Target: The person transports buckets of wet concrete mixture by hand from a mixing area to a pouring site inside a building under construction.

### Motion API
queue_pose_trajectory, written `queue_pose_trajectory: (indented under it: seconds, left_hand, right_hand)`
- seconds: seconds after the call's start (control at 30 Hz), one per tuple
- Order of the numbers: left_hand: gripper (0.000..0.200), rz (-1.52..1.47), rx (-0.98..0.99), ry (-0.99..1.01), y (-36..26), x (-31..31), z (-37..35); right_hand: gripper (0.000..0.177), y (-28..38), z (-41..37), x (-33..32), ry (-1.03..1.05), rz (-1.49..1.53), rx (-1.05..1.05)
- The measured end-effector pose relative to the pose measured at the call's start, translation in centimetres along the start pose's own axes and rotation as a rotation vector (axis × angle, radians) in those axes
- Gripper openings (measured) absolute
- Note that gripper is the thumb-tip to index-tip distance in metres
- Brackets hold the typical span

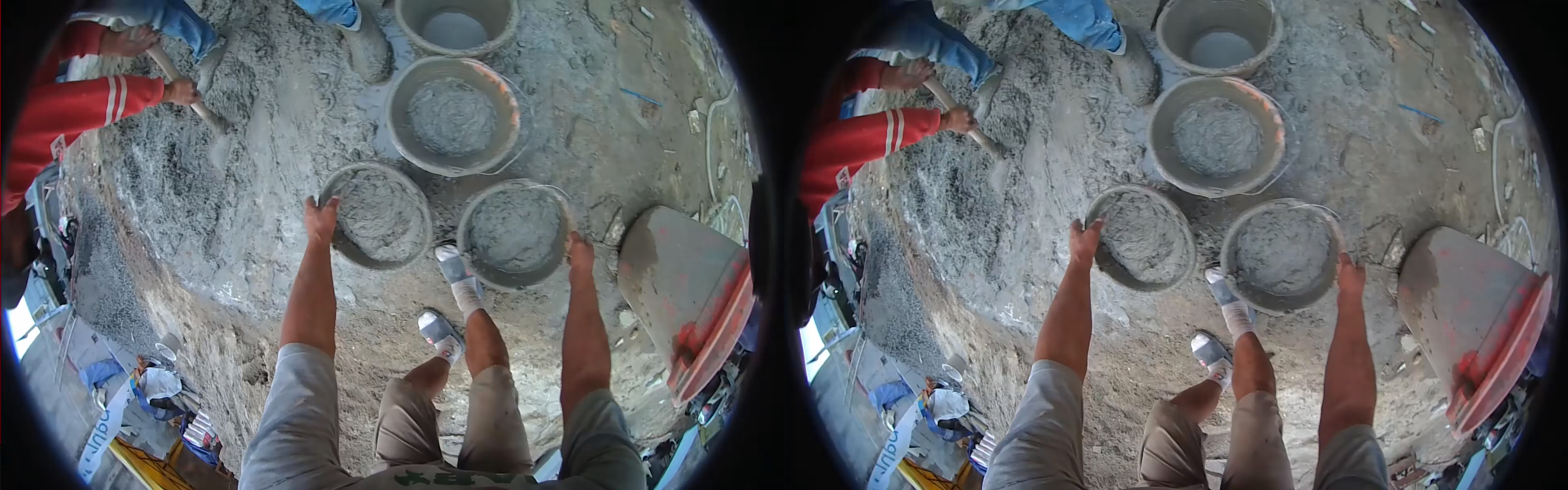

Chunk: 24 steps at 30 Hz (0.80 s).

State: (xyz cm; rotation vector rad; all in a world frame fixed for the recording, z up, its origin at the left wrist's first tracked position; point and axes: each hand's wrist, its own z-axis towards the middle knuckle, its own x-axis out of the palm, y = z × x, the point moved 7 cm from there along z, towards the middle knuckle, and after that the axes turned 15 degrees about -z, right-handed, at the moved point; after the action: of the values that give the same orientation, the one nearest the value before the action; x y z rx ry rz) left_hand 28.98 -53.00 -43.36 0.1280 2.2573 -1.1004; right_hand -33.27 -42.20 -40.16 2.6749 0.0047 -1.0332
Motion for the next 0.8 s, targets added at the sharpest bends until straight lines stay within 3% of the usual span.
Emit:
queue_pose_trajectory:
  seconds: [0.03, 0.07, 0.13, 0.2, 0.27, 0.33, 0.37, 0.43, 0.57, 0.63, 0.7, 0.73, 0.8]
  left_hand:
    - [0.058, 0.064, 0.118, -0.091, 0.1, -1.4, -0.8]
    - [0.052, 0.123, 0.248, -0.189, -0.8, -2.9, -2.2]
    - [0.038, 0.1, 0.069, -0.073, -6.2, -5.1, -6.2]
    - [0.03, -0.03, 0.14, 0.134, -8.4, -5.5, -8.3]
    - [0.027, 0.011, -0.112, 0.469, -8.8, -3.9, -11.3]
    - [0.028, 0.429, -0.001, 0.727, -10.7, -2.4, -14.8]
    - [0.037, 0.547, -0.219, 0.806, -10.1, -2.1, -16.5]
    - [0.042, 0.633, -0.201, 0.919, -10.2, -1.3, -18.4]
    - [0.042, 0.594, -0.162, 0.829, -9.1, -1.6, -18.2]
    - [0.042, 0.608, 0.043, 0.812, -11.2, -1.7, -19.4]
    - [0.044, 0.687, 0.007, 0.752, -8.9, -1.3, -19.2]
    - [0.048, 0.656, 0.046, 0.744, -9.6, -1.1, -19.4]
    - [0.054, 0.566, -0.098, 0.748, -10.0, -1.6, -19.9]
  right_hand:
    - [0.034, -1.3, 0.5, -0.3, -0.009, -0.008, -0.001]
    - [0.031, -2.3, 1.2, -0.7, -0.15, 0.021, -0.154]
    - [0.028, -0.9, -1.1, -2.5, -0.179, 0.158, -0.234]
    - [0.027, 1.9, -6.4, -3.2, 0.078, 0.221, -0.093]
    - [0.03, 4.5, -10.5, -2.8, 0.303, 0.177, -0.081]
    - [0.038, 6.5, -14.0, -1.5, 0.464, 0.125, -0.139]
    - [0.043, 6.7, -15.2, -0.5, 0.543, 0.085, -0.14]
    - [0.046, 6.5, -16.4, 1.2, 0.597, 0.094, -0.14]
    - [0.047, 5.6, -17.8, 3.0, 0.719, -0.001, -0.154]
    - [0.045, 4.8, -18.8, 1.7, 0.661, 0.011, -0.145]
    - [0.039, 3.3, -17.6, 0.1, 0.488, 0.098, -0.076]
    - [0.039, 3.6, -17.7, -0.4, 0.484, 0.117, -0.101]
    - [0.035, 2.7, -18.4, -0.7, 0.585, 0.112, -0.039]
